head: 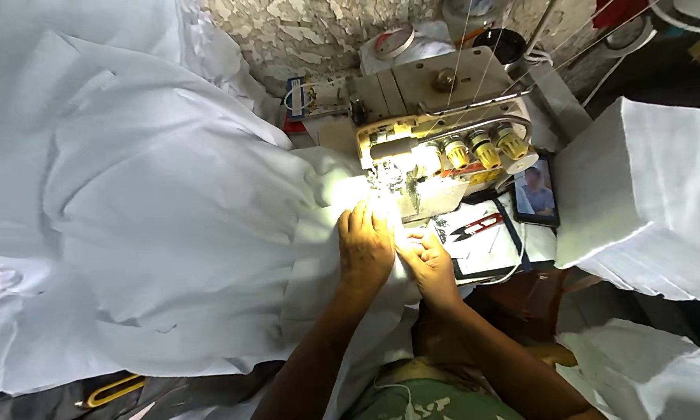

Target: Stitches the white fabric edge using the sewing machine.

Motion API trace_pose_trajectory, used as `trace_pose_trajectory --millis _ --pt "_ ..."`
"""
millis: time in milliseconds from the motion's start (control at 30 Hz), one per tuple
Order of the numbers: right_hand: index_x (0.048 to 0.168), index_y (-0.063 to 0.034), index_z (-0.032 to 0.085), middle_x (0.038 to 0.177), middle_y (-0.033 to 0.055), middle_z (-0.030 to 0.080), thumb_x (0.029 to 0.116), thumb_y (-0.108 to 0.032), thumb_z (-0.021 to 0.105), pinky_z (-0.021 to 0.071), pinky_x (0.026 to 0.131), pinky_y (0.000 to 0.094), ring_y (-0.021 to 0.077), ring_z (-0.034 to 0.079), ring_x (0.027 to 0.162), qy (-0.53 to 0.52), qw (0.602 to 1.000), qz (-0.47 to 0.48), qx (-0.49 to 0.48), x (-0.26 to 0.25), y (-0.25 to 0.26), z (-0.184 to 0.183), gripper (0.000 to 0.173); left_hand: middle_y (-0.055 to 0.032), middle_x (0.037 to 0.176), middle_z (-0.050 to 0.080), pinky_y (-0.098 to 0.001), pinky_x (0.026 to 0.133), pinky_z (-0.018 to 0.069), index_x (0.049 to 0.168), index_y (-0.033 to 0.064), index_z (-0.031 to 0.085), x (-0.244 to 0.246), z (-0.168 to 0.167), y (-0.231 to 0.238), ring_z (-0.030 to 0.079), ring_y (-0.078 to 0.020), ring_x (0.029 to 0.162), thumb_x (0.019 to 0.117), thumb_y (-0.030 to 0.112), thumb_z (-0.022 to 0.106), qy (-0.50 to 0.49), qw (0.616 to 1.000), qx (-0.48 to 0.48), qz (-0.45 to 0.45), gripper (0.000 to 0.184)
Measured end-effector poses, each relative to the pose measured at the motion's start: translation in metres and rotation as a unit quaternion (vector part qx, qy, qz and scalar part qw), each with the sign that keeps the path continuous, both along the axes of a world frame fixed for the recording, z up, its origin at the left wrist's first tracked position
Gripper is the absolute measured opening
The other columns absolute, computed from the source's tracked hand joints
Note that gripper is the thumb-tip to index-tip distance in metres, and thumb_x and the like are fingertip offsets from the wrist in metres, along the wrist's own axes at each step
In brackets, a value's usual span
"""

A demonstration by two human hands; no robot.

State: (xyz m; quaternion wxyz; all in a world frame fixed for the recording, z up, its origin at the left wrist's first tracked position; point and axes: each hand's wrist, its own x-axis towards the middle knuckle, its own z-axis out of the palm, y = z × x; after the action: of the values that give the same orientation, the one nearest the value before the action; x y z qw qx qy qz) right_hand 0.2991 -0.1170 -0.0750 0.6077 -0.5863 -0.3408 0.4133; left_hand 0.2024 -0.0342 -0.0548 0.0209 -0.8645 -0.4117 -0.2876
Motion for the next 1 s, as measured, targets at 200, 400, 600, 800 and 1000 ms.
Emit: trace_pose_trajectory --millis 200,400,600,800,1000 --pt "0.129 -0.0063 0.059 0.070 -0.0058 0.067 0.0967 -0.005 0.064 0.0492 0.061 0.0134 -0.0047 0.059 0.060 -0.053 0.998 -0.019 0.024 -0.004 0.000 0.003 0.033 -0.0239 0.117 0.071 -0.0472 0.101 0.0498 0.107 -0.0085 0.070 -0.006 0.004 0.003 0.068 -0.0377 0.111 0.1000 0.012 0.054 -0.014 0.999 -0.015 -0.025 0.027" --pt "0.120 -0.0039 0.068 0.076 0.0009 0.066 0.1012 -0.010 0.060 0.0458 0.055 0.0184 0.0000 0.052 0.056 -0.198 0.979 -0.016 0.054 0.004 0.017 0.003 0.022 -0.0255 0.133 0.065 -0.0466 0.114 0.0411 0.124 -0.0127 0.063 -0.009 0.016 0.026 0.062 -0.0364 0.127 0.0994 0.006 0.048 -0.012 0.992 -0.119 -0.036 0.035" --pt "0.118 0.0015 0.068 0.085 0.0032 0.070 0.0993 -0.008 0.058 0.0494 0.065 0.0198 0.0006 0.057 0.066 -0.209 0.976 -0.022 0.055 0.006 0.030 0.008 0.024 -0.0247 0.139 0.062 -0.0528 0.118 0.0341 0.125 -0.0094 0.063 -0.016 0.019 0.041 0.056 -0.0379 0.134 0.1021 0.009 0.047 -0.002 0.990 -0.127 -0.067 0.033" --pt "0.138 -0.0010 0.045 0.076 -0.0002 0.066 0.0977 -0.006 0.063 0.0560 0.066 0.0208 0.0016 0.063 0.064 -0.041 0.998 0.052 0.007 0.006 -0.016 -0.002 0.045 -0.0238 0.151 0.050 -0.0483 0.125 0.0224 0.128 0.0013 0.062 -0.070 -0.062 -0.075 0.035 -0.0391 0.149 0.1039 0.038 0.056 -0.077 0.979 -0.062 -0.181 0.044" --pt "0.112 -0.0018 0.065 0.087 0.0028 0.068 0.0990 -0.007 0.064 0.0567 0.070 0.0230 0.0041 0.064 0.073 0.000 0.979 0.183 -0.088 0.009 -0.101 -0.045 0.014 -0.0207 0.157 0.044 -0.0464 0.124 0.0223 0.146 0.0012 0.048 -0.111 -0.135 -0.143 0.034 -0.0363 0.151 0.0952 -0.001 0.054 -0.025 0.991 -0.071 -0.113 0.052"
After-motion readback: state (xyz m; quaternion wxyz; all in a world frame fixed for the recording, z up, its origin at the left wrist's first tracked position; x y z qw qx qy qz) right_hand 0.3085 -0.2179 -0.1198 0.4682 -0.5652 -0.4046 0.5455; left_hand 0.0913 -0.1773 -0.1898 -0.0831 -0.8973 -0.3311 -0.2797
